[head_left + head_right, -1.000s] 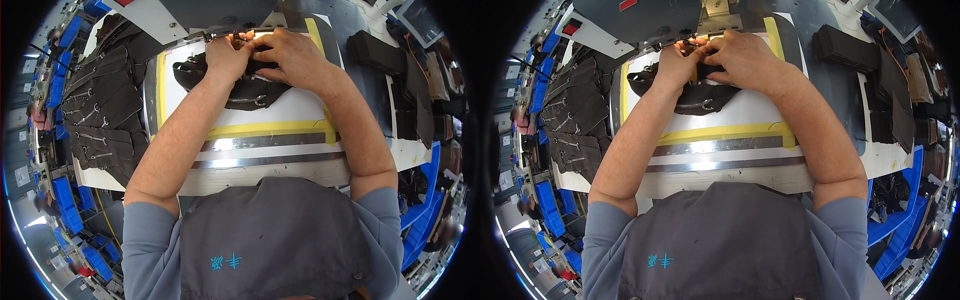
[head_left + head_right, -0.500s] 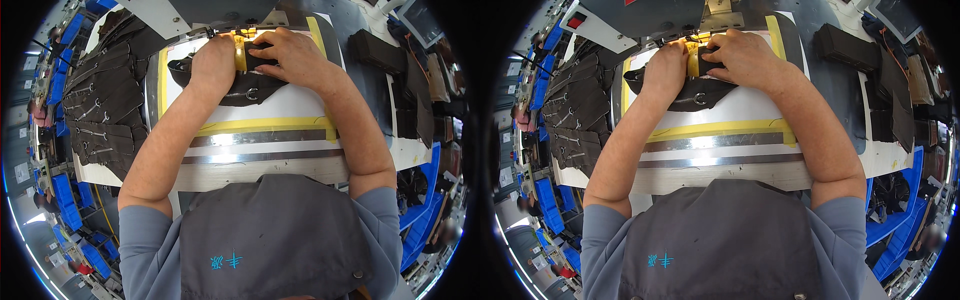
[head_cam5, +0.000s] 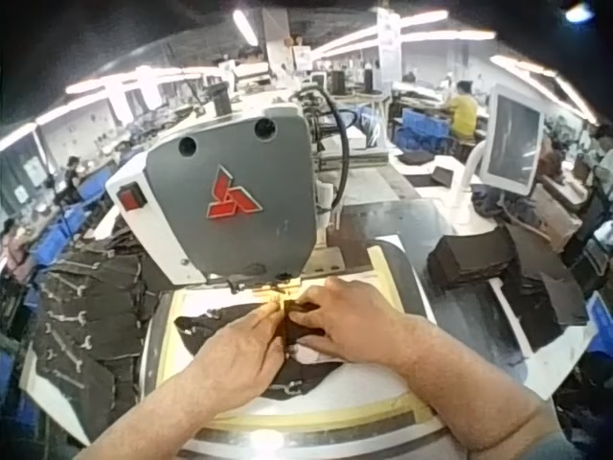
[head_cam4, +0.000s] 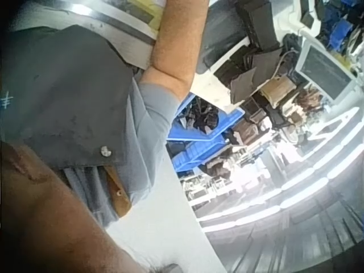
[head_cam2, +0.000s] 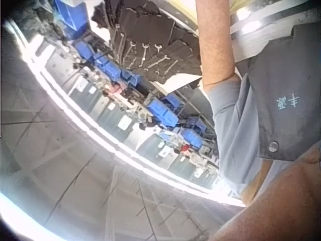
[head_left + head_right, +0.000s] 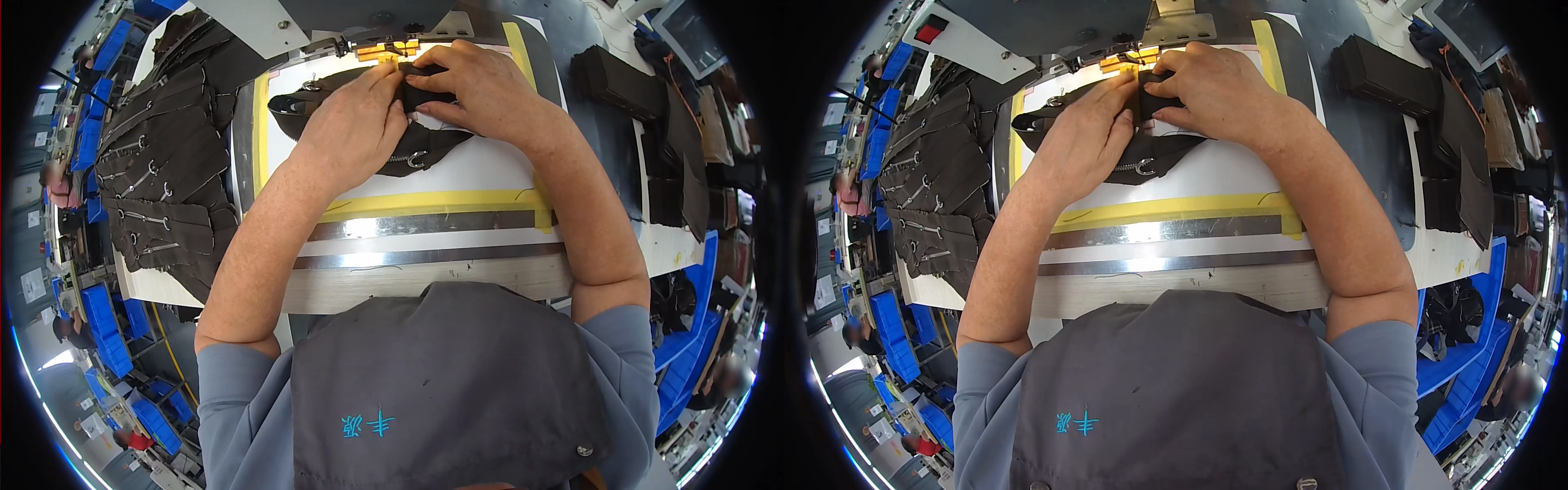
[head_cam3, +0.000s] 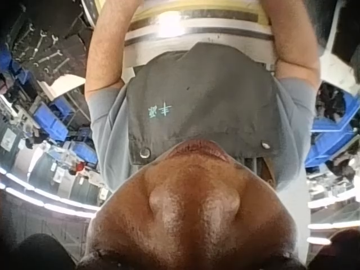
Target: Sewing leather pieces together using an industrial sewing machine.
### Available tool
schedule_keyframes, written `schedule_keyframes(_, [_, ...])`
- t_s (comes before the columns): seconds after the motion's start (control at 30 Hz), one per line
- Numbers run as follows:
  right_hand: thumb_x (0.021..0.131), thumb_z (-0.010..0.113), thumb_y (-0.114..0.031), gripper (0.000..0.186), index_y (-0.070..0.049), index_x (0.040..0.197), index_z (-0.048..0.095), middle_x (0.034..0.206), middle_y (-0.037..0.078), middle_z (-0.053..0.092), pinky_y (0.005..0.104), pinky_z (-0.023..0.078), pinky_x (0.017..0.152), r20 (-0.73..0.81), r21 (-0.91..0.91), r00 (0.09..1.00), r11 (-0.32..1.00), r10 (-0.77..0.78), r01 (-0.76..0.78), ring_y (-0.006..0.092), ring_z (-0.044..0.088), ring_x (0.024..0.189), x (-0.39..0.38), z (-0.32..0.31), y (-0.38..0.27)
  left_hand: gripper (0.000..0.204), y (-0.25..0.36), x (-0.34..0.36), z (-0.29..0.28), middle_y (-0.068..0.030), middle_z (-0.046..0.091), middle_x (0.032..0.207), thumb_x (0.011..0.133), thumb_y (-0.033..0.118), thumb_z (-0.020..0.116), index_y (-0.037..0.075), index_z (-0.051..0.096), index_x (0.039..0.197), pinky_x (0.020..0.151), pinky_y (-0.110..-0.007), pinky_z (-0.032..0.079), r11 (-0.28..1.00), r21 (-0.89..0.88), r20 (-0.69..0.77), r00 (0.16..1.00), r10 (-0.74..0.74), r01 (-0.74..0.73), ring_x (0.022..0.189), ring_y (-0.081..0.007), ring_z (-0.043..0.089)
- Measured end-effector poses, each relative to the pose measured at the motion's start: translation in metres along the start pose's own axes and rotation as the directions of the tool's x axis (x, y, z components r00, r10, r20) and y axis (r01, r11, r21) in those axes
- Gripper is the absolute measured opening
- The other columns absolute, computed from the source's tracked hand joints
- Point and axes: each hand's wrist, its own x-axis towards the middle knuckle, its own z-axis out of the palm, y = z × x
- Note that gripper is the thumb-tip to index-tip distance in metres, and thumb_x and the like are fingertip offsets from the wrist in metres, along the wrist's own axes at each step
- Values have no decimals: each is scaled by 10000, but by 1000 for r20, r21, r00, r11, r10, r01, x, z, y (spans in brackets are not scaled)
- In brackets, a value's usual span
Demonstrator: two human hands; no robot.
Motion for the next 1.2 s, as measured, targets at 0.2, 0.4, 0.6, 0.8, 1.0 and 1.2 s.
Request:
schedule_keyframes(0.2, [870, 782, -315, 392, -122, 1210, 756, 1273, 8, 654, 408, 506, 1002, -16, 0, 1000, 1000, -13, 13, 247, 599, 1161, -2, 3, 0, 427, -4, -1, -9, -278, 636, 1286, 1020, 189, 448, -85, 573, 1324, 1059, -469, 476, 986, 165, 132, 991, -14, -8, 1180, -401, 626])
schedule_keyframes(0.4, [871, 779, -357, 343, -159, 1150, 786, 1172, 25, 667, 390, 558, 938, -86, -60, 993, 995, -84, 79, 242, 638, 1103, -1, 7, 4, 350, -16, 6, -32, -225, 669, 1260, 986, 197, 470, 34, 647, 1239, 1015, -463, 487, 991, 116, 317, 948, 33, -73, 1046, -365, 667])
schedule_keyframes(0.6, [892, 754, -370, 329, -160, 1143, 789, 1163, 34, 668, 397, 559, 915, -60, -82, 995, 994, -74, 69, 241, 641, 1104, 1, 6, 3, 356, -18, 6, -46, -215, 622, 1387, 969, 165, 466, 104, 680, 1246, 1033, -467, 456, 978, 137, 444, 893, 79, -155, 1097, -383, 641])
schedule_keyframes(0.8, [903, 749, -333, 348, -115, 1175, 768, 1218, 44, 652, 412, 522, 981, 33, -13, 999, 1000, -8, 9, 263, 615, 1152, 4, 0, 0, 396, -24, -3, -35, -195, 579, 1458, 960, 177, 456, 137, 680, 1285, 1056, -472, 457, 961, 188, 355, 926, 127, -204, 1124, -372, 645])
schedule_keyframes(1.0, [901, 750, -329, 328, -140, 1168, 775, 1209, 33, 662, 406, 524, 980, 35, 12, 999, 1000, 2, -3, 241, 622, 1159, 3, -1, 2, 452, -16, -1, -30, -185, 604, 1419, 918, 199, 484, 161, 670, 1328, 1031, -484, 483, 954, 250, 338, 938, 77, -169, 1107, -371, 656])
schedule_keyframes(1.2, [890, 757, -338, 334, -147, 1163, 779, 1204, 19, 668, 400, 521, 984, 46, -31, 999, 1000, 2, 0, 230, 632, 1142, 4, -4, -2, 441, -9, 0, -31, -207, 624, 1342, 887, 215, 518, 144, 707, 1279, 991, -479, 502, 935, 300, 358, 931, 72, -188, 1063, -373, 664])
